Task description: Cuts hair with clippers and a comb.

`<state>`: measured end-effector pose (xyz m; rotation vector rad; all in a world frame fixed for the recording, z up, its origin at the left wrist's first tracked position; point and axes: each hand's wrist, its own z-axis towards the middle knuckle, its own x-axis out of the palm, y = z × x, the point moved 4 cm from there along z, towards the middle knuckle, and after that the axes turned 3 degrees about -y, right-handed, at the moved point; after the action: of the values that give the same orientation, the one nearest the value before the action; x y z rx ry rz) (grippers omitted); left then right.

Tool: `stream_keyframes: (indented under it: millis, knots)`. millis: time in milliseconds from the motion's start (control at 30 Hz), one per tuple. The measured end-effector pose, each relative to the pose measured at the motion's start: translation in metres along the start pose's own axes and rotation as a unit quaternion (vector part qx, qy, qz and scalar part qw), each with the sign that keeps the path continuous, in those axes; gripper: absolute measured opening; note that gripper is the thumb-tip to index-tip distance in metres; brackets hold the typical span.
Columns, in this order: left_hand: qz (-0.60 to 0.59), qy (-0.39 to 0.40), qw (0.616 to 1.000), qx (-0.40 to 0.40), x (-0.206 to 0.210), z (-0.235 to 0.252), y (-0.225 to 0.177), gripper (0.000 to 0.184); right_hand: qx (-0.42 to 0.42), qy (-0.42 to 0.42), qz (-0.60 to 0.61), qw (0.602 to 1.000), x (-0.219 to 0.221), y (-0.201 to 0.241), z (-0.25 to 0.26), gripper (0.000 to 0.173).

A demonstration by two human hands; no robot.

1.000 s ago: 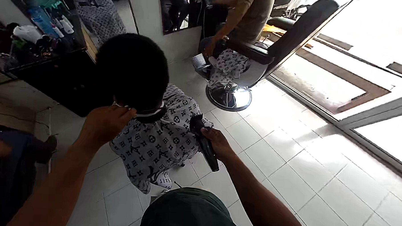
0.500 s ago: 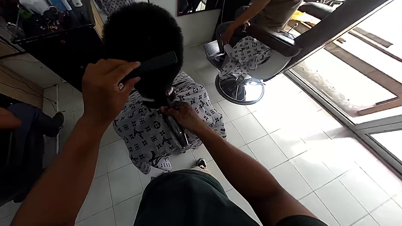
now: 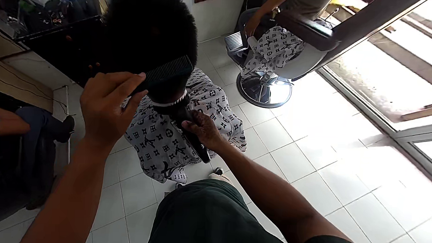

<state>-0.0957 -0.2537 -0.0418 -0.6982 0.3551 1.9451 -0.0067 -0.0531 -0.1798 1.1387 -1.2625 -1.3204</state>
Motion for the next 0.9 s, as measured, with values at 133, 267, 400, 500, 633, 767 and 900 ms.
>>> stream_keyframes:
  millis: [133,267,400,500,633,767,900]
  knots:
    - [0.024,0.076,0.997,-0.005,0.024,-0.023,0.000,0.027,0.124,-0.006,0.099,0.987,-0.023,-0.041,-0.022,0.021]
    - [0.053,0.086,0.995,0.004,0.031,-0.035,-0.015,0.029,0.079,-0.045,0.226,0.970,-0.058,-0.040,-0.014,0.024]
    - [0.111,0.055,0.991,-0.053,0.027,-0.025,-0.028,0.028,0.075,0.011,0.233,0.969,-0.104,-0.042,0.020,0.041]
    - [0.143,0.098,0.984,-0.047,0.056,-0.030,-0.046,0.030,0.123,0.074,0.208,0.967,-0.131,-0.044,0.044,0.049]
    - [0.126,-0.022,0.980,-0.152,0.038,0.009,-0.084,0.027,0.139,0.159,0.156,0.965,-0.136,-0.040,0.071,0.013]
    - [0.146,-0.092,0.948,-0.268,0.047,0.030,-0.102,0.036,0.101,0.292,-0.009,0.951,-0.120,-0.022,0.097,0.044]
    - [0.176,-0.086,0.929,-0.313,0.070,0.027,-0.117,0.036,0.022,0.344,-0.060,0.937,-0.100,-0.008,0.122,0.039]
